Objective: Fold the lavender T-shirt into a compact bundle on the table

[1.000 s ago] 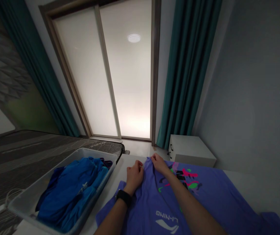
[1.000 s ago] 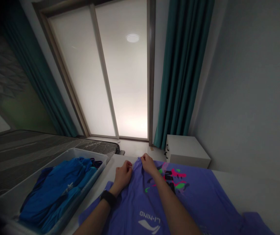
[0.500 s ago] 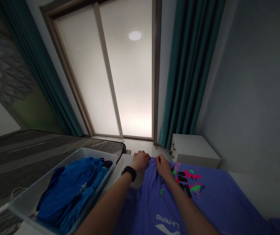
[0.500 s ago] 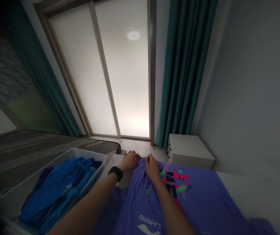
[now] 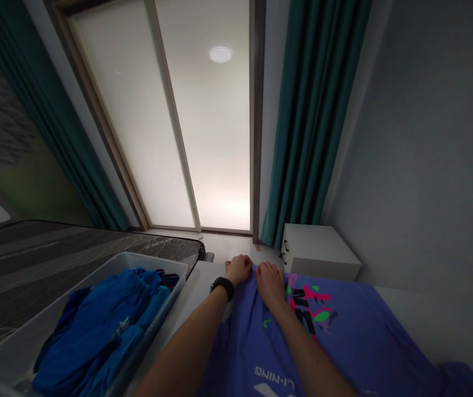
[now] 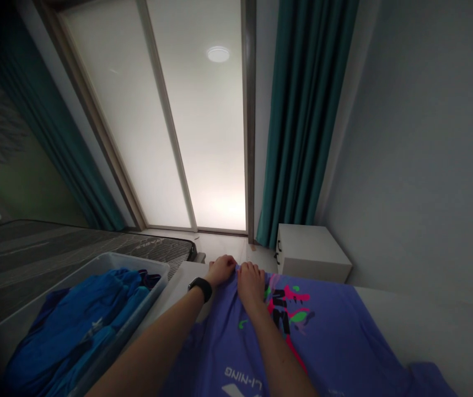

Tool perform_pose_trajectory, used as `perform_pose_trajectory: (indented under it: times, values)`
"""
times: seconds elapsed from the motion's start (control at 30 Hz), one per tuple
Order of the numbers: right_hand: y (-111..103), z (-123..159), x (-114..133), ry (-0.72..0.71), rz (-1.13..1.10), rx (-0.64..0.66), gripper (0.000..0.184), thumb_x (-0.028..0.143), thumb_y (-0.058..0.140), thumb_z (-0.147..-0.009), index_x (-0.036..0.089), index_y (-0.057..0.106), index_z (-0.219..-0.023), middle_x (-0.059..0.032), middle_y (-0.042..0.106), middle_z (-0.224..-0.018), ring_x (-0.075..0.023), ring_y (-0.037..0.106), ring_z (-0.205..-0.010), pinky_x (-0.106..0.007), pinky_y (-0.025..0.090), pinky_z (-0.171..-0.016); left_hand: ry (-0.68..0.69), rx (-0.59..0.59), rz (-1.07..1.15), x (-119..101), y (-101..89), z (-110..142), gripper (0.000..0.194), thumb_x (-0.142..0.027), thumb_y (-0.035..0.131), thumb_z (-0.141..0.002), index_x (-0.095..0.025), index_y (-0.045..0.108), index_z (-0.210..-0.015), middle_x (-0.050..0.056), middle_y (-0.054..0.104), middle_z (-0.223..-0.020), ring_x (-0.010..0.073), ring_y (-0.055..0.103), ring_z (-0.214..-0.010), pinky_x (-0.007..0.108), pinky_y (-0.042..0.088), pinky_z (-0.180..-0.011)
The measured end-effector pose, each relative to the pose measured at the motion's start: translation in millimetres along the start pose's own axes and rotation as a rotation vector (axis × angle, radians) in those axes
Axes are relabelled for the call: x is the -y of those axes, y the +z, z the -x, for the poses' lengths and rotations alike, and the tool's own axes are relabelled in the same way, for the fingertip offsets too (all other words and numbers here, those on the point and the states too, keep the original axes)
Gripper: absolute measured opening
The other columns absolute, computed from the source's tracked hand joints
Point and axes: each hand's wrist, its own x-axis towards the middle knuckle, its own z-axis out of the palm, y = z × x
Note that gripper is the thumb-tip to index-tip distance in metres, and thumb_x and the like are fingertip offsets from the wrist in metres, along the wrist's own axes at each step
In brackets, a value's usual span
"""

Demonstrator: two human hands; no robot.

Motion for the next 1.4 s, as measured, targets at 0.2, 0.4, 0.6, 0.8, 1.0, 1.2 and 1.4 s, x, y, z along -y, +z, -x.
perform_pose_trajectory:
  times: [0.2,0.4,0.6,0.8,1.0,1.2,1.4]
  values:
    - [-4,-5,-4,0.048,0.034,0.009,0.029,0.029,0.034,-0.099,0.019,0.062,-0.101,-0.0113,0.065,-0.108,-0.0247,0.055,-0.105,-0.035,0.034,-0.086,-0.072,-0.08,0.0,18,-14.5,-3,0.025,-0.029,0.041,-0.094,-0.02,0.065,-0.099,0.009,0.069,-0.107,0.024,0.06,-0.105,0.039,0.04,-0.089]
    - [-4,-3,-14,-0.027,0.049,0.09,0.031,0.027,0.038,-0.097,0.02,0.063,-0.113,-0.0097,0.066,-0.114,-0.0236,0.056,-0.107,-0.035,0.035,-0.09,0.077,-0.083,-0.066,22,-16.7,21,0.028,-0.03,0.041,-0.095,-0.022,0.066,-0.103,0.008,0.067,-0.109,0.025,0.057,-0.11,0.041,0.036,-0.098]
    - [3,8,-21,0.006,0.08,0.11,0.044,0.037,0.035,-0.098,0.022,0.052,-0.135,-0.0122,0.061,-0.129,-0.0268,0.048,-0.123,-0.048,0.016,-0.109,0.233,-0.092,-0.131,22,0.6,68,0.045,-0.037,0.037,-0.097,-0.026,0.045,-0.14,0.009,0.048,-0.143,0.0264,0.038,-0.135,0.044,0.019,-0.115]
    - [5,7,-23,0.081,0.089,0.13,0.05,0.036,0.029,-0.098,0.019,0.046,-0.142,-0.0159,0.058,-0.133,-0.0295,0.044,-0.129,-0.055,0.011,-0.111,0.161,-0.108,-0.246,35,6.0,94,0.047,-0.027,0.034,-0.096,-0.029,0.044,-0.142,0.008,0.04,-0.152,0.0284,0.03,-0.141,0.054,0.015,-0.115]
    - [-14,9,-40,0.009,0.084,0.178,0.053,0.038,0.028,-0.098,0.017,0.039,-0.146,-0.012,0.043,-0.149,-0.024,0.031,-0.141,-0.049,0.01,-0.115,0.098,-0.126,-0.209,33,2.1,95,0.045,-0.028,0.032,-0.097,-0.027,0.046,-0.14,0.008,0.043,-0.15,0.0277,0.032,-0.14,0.056,0.016,-0.115]
    - [-40,38,-89,0.034,0.119,0.185,0.055,0.037,0.027,-0.098,0.017,0.037,-0.148,-0.0122,0.041,-0.151,-0.0252,0.033,-0.14,-0.048,0.021,-0.114,0.345,-0.019,-0.087,35,-13.0,108,0.054,-0.042,0.027,-0.101,-0.023,0.028,-0.151,0.005,0.035,-0.155,0.0175,0.029,-0.143,0.037,0.021,-0.118]
    - [-46,86,-134,0.129,0.232,0.234,0.059,0.042,0.026,-0.097,0.017,0.031,-0.15,-0.0087,0.026,-0.158,-0.0249,0.019,-0.146,-0.055,0.012,-0.116,0.302,0.034,-0.252,47,-11.3,140,0.056,-0.05,0.022,-0.101,-0.025,0.033,-0.149,0.005,0.033,-0.155,0.025,0.025,-0.145,0.056,0.011,-0.117]
